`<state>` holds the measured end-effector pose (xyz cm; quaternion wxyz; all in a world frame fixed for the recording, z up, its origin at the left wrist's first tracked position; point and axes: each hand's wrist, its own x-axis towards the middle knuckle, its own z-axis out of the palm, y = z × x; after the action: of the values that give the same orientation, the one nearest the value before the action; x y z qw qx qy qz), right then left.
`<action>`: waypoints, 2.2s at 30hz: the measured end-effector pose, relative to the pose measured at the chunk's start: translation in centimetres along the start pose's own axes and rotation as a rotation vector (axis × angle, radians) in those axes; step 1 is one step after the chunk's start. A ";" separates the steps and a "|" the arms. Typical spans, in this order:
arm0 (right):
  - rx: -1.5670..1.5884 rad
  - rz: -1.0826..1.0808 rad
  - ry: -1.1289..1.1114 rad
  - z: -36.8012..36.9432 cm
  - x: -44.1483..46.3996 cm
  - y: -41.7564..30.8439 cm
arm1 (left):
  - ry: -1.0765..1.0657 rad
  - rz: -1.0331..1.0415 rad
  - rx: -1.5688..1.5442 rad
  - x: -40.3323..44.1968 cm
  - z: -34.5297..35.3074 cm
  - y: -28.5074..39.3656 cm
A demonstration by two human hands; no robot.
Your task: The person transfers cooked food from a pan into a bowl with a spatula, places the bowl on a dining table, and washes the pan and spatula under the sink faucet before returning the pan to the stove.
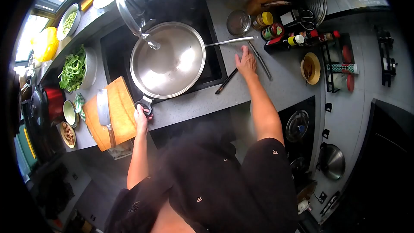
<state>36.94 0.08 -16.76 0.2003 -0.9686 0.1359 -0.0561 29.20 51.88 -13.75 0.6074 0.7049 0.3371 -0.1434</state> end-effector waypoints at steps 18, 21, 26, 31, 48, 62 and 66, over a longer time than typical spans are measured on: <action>0.012 -0.535 0.104 -2.2 13.0 -12.1 | 0.027 -0.014 0.023 -0.2 0.4 0.6; -0.035 -0.550 0.058 -0.2 16.8 -12.2 | 0.023 -0.016 0.030 -0.4 0.3 0.7; -0.087 -0.404 -0.219 1.6 21.0 -13.5 | 0.028 -0.012 0.039 -0.5 0.3 0.8; -0.332 -0.579 -0.124 7.2 22.4 -11.4 | 0.044 -0.001 0.042 -0.5 0.4 0.6; -0.400 -0.941 -0.338 6.2 15.4 -10.8 | 0.193 -0.007 0.029 -1.0 1.5 1.5; -0.910 -1.108 -0.718 14.1 17.8 -14.0 | 0.462 0.018 0.100 1.4 -0.4 5.5; -0.840 -1.123 -0.614 16.9 18.1 -12.4 | 0.440 0.038 0.109 2.4 -1.6 6.8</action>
<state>60.02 12.15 -26.18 -0.2144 -0.8593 -0.4286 0.1788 35.08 53.88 -9.73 0.4828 0.7572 0.4399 0.0074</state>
